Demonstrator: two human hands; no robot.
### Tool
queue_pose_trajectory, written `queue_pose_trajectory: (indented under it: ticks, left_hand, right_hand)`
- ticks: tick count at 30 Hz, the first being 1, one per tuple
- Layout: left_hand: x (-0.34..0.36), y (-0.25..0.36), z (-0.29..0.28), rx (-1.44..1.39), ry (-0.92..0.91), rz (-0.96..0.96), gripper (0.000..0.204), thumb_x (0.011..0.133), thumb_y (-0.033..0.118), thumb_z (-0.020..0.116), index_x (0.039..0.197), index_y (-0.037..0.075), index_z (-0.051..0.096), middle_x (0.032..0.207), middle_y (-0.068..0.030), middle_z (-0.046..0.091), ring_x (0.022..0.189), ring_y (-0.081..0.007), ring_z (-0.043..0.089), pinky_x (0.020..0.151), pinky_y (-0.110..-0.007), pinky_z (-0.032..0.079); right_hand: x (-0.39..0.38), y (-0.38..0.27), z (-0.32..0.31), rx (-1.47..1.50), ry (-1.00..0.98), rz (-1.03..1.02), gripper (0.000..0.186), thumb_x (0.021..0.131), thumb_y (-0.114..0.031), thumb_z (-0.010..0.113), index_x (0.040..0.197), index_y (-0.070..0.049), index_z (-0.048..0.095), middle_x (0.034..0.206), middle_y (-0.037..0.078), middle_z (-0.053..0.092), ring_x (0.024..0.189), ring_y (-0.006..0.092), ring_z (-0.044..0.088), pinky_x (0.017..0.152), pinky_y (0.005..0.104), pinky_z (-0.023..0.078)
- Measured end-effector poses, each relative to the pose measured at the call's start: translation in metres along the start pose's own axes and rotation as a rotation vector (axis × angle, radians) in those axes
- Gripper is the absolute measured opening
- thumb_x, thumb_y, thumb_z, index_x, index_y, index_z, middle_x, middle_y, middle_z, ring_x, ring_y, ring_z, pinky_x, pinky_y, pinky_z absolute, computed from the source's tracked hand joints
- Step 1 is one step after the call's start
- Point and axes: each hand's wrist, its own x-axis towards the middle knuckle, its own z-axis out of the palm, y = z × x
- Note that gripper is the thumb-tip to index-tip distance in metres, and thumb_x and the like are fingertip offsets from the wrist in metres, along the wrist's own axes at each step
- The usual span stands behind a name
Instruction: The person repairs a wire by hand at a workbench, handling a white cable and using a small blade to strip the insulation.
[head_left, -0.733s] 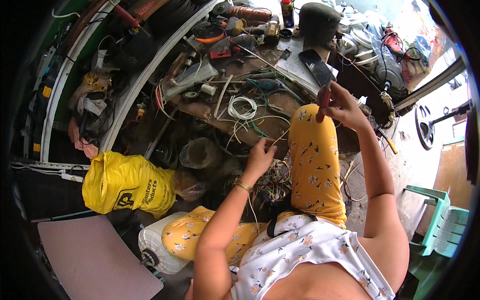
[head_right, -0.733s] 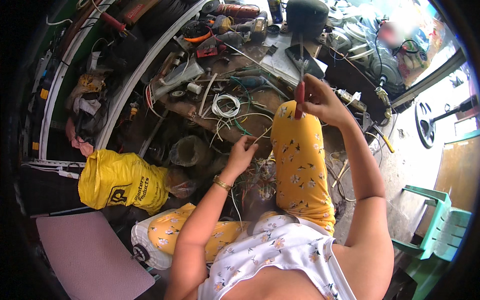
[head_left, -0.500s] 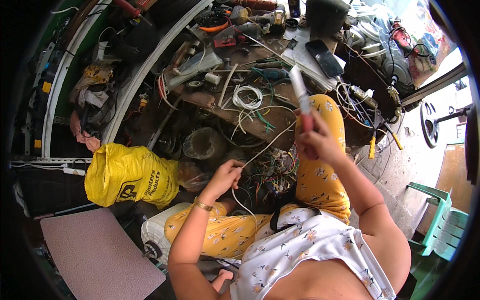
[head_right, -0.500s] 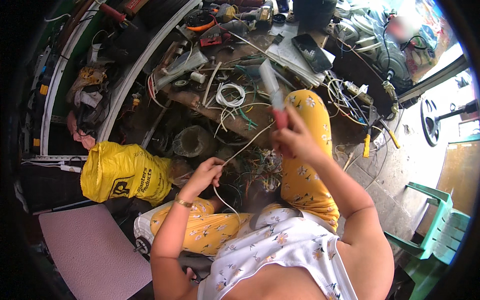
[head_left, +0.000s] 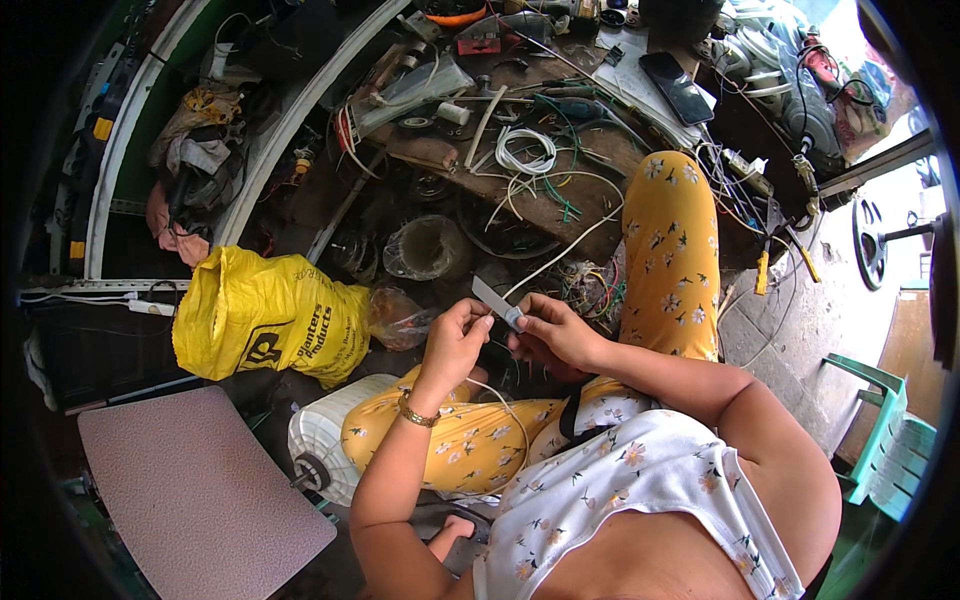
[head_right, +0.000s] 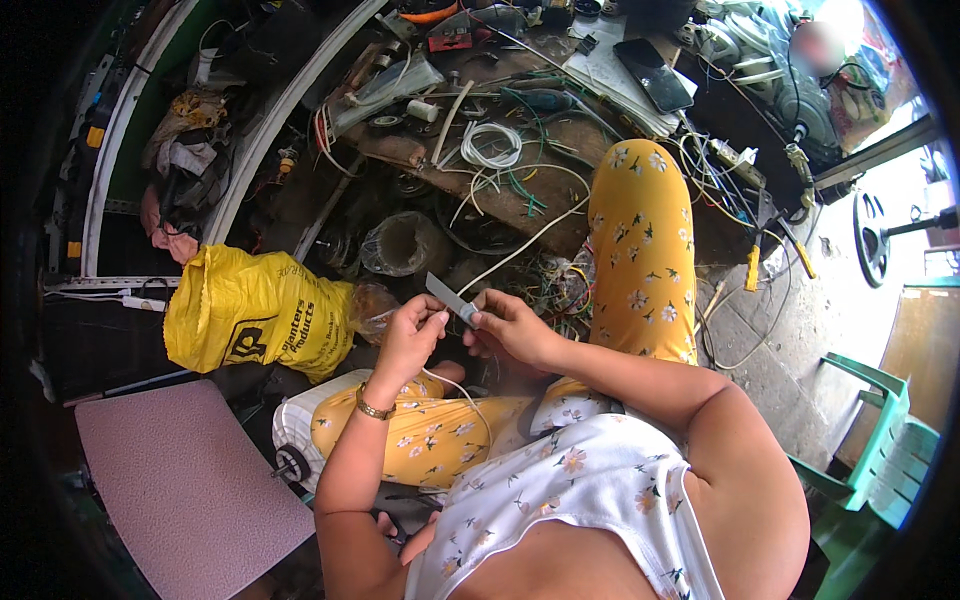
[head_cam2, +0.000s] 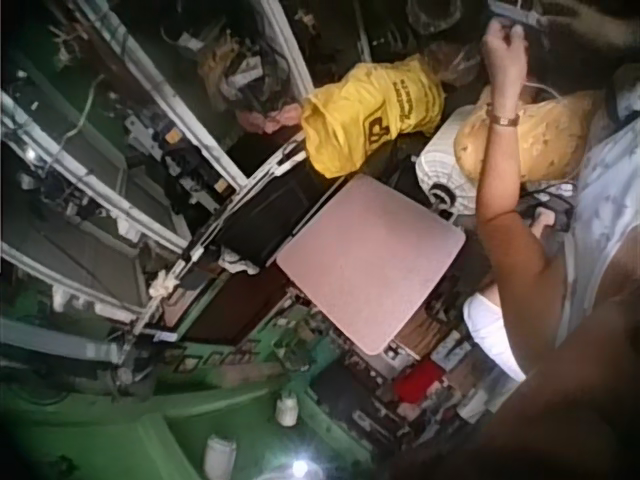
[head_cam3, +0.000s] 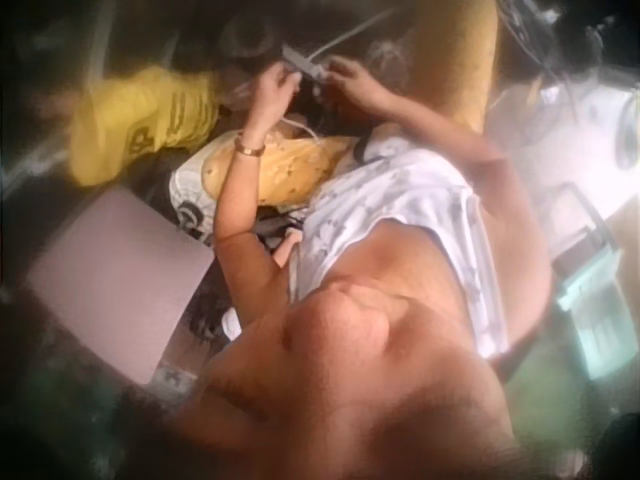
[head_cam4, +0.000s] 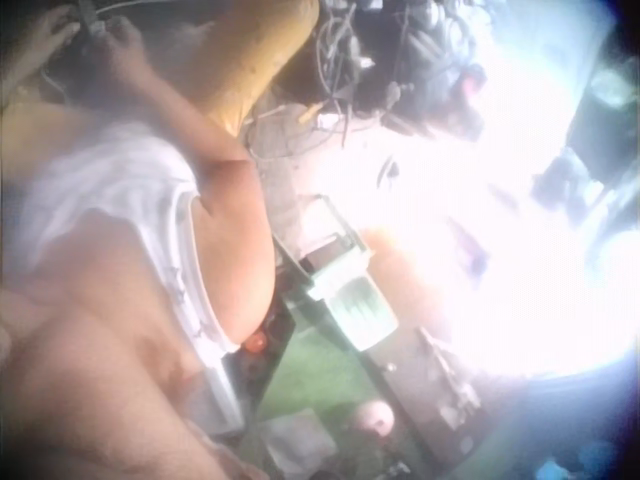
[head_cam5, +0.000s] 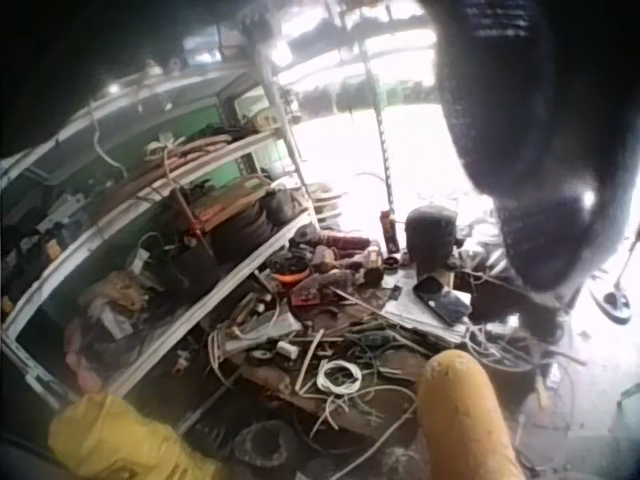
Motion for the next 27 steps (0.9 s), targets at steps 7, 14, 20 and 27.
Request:
queue_pose_trajectory:
  ticks: [7,14,20,27]
  left_hand:
    - [-0.005,-0.008,0.005,-0.007,0.040,0.108,0.007,0.087,0.006,0.056,0.083,0.001,0.059,0.068,0.0016,0.056,0.062,-0.0038,0.049,0.057,-0.022,0.040]
    - [-0.006,-0.014,0.009,0.065,0.106,0.229,0.012,0.085,0.010,0.059,0.079,-0.001,0.059,0.060,-0.0056,0.059,0.053,-0.0083,0.052,0.051,-0.026,0.040]
    - [-0.009,0.001,0.007,0.157,0.086,0.193,0.012,0.085,0.010,0.059,0.079,-0.001,0.059,0.060,-0.0065,0.059,0.052,-0.0084,0.052,0.050,-0.027,0.040]
    - [-0.010,0.003,0.008,0.108,0.078,0.198,0.013,0.085,0.011,0.060,0.080,-0.001,0.059,0.059,-0.0050,0.059,0.053,-0.0062,0.051,0.050,-0.025,0.039]
  right_hand:
    - [0.000,-0.012,0.015,-0.074,0.039,0.022,0.014,0.095,-0.014,0.049,0.105,-0.006,0.042,0.072,0.005,0.055,0.053,0.0092,0.046,0.047,0.0222,0.036]
    - [0.000,-0.012,0.008,-0.013,-0.043,0.057,0.013,0.094,-0.013,0.050,0.105,-0.006,0.045,0.070,0.004,0.054,0.052,0.0093,0.045,0.045,0.0226,0.036]
    - [-0.002,-0.010,0.004,0.023,-0.003,0.066,0.014,0.094,-0.012,0.051,0.105,-0.006,0.046,0.068,0.004,0.054,0.051,0.0095,0.045,0.044,0.0226,0.035]
    - [-0.002,-0.020,0.004,-0.038,0.078,0.026,0.011,0.094,-0.011,0.051,0.103,-0.007,0.049,0.068,0.004,0.054,0.049,0.0085,0.043,0.043,0.0224,0.032]
